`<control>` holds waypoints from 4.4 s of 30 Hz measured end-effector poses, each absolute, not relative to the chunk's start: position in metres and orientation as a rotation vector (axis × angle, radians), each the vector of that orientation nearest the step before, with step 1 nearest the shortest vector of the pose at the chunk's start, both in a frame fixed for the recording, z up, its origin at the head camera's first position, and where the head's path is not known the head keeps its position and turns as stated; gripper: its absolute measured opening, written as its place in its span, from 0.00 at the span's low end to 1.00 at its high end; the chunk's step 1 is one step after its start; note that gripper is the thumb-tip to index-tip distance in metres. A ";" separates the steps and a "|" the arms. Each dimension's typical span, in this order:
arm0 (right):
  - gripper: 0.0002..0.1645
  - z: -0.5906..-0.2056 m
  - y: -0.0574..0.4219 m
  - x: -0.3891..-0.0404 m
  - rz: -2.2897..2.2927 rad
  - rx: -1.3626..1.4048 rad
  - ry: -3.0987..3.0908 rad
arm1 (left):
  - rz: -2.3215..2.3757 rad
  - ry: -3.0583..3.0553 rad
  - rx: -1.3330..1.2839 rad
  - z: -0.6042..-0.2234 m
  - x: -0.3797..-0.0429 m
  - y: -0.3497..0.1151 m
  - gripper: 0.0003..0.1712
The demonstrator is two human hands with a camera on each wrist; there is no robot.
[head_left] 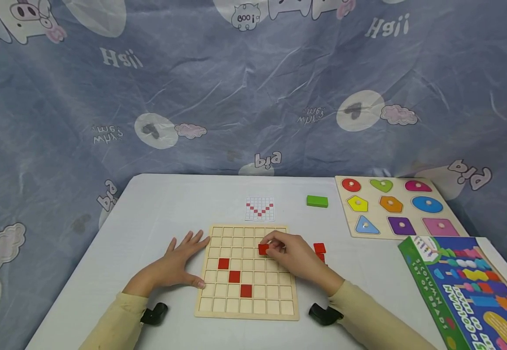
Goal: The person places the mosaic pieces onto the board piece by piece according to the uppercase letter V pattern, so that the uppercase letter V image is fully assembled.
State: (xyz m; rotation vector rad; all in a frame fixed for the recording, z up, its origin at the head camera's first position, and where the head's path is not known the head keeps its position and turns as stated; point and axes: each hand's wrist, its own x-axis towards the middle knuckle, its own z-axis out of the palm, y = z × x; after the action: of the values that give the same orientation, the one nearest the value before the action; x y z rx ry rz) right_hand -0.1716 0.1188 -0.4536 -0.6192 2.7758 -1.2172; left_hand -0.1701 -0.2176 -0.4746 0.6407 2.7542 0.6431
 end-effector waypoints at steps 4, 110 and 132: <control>0.10 -0.453 0.109 -0.173 -1.211 -0.672 2.751 | 0.648 2.753 0.644 -0.474 -0.170 -0.218 0.68; 0.12 -0.462 0.010 -0.204 -0.968 -0.898 2.671 | 0.665 2.735 0.659 -0.473 -0.171 -0.218 0.67; 0.11 -0.454 0.035 -0.186 -1.094 -0.926 2.628 | 0.669 2.731 0.651 -0.474 -0.169 -0.220 0.67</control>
State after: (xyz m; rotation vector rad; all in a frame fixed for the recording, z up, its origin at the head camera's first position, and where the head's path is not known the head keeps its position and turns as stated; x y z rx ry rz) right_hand -0.1858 0.0353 -0.4541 -0.9261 2.6285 -1.0940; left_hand -0.1694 -0.2198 -0.4744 0.6511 2.7313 0.6695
